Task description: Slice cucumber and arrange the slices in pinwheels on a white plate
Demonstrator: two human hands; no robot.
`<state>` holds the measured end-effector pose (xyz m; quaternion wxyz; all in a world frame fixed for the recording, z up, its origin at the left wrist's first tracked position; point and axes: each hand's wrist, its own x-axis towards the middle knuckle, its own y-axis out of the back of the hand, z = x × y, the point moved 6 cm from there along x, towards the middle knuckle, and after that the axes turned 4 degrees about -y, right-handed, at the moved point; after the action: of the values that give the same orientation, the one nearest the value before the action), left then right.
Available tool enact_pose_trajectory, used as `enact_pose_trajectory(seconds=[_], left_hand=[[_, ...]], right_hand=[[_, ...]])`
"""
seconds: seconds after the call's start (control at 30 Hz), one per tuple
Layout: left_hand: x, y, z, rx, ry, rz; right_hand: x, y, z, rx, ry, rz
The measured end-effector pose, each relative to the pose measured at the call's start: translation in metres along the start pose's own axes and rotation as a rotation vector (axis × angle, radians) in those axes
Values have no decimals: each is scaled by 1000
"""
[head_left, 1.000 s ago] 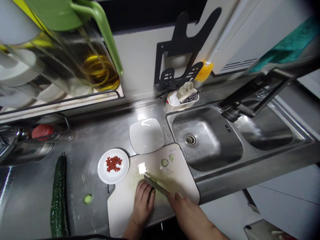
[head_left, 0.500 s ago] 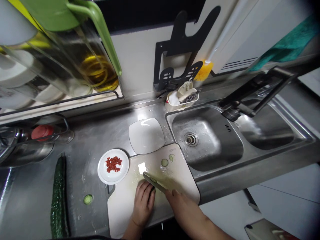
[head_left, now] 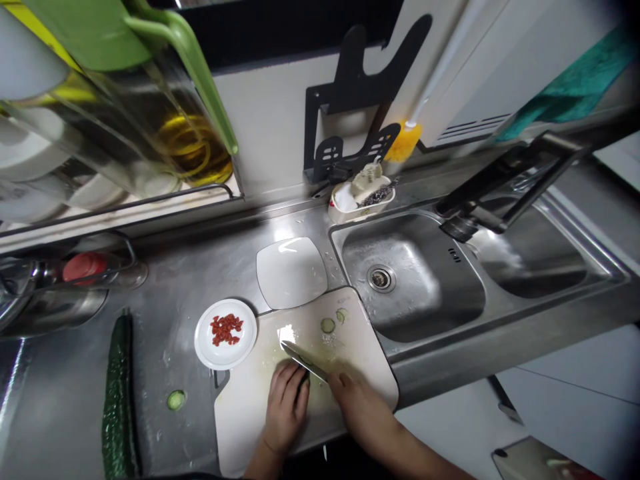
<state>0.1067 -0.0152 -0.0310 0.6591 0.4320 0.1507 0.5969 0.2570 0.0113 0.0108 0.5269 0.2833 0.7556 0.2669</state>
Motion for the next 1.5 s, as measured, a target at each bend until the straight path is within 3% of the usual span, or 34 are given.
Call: enact_pose_trajectory(seconds=[0.2, 0.43, 0.87, 1.1, 1.33, 1.5], left_hand=[[-3, 0, -1, 13, -10, 20], [-2, 1, 0, 28, -15, 30], [0, 2, 2, 45, -21, 39], [-2, 0, 0, 22, -13, 32], [-1, 1, 1, 15, -22, 20], [-1, 1, 1, 21, -29, 19]], right_hand=[[-25, 11, 7, -13, -91, -65], [-47, 19, 7, -48, -98, -80], [-47, 26, 7, -84, -120, -151], [-45, 27, 4, -143, -114, -125], [-40, 26, 2, -116, -66, -1], [-37, 29, -2, -140, -55, -46]])
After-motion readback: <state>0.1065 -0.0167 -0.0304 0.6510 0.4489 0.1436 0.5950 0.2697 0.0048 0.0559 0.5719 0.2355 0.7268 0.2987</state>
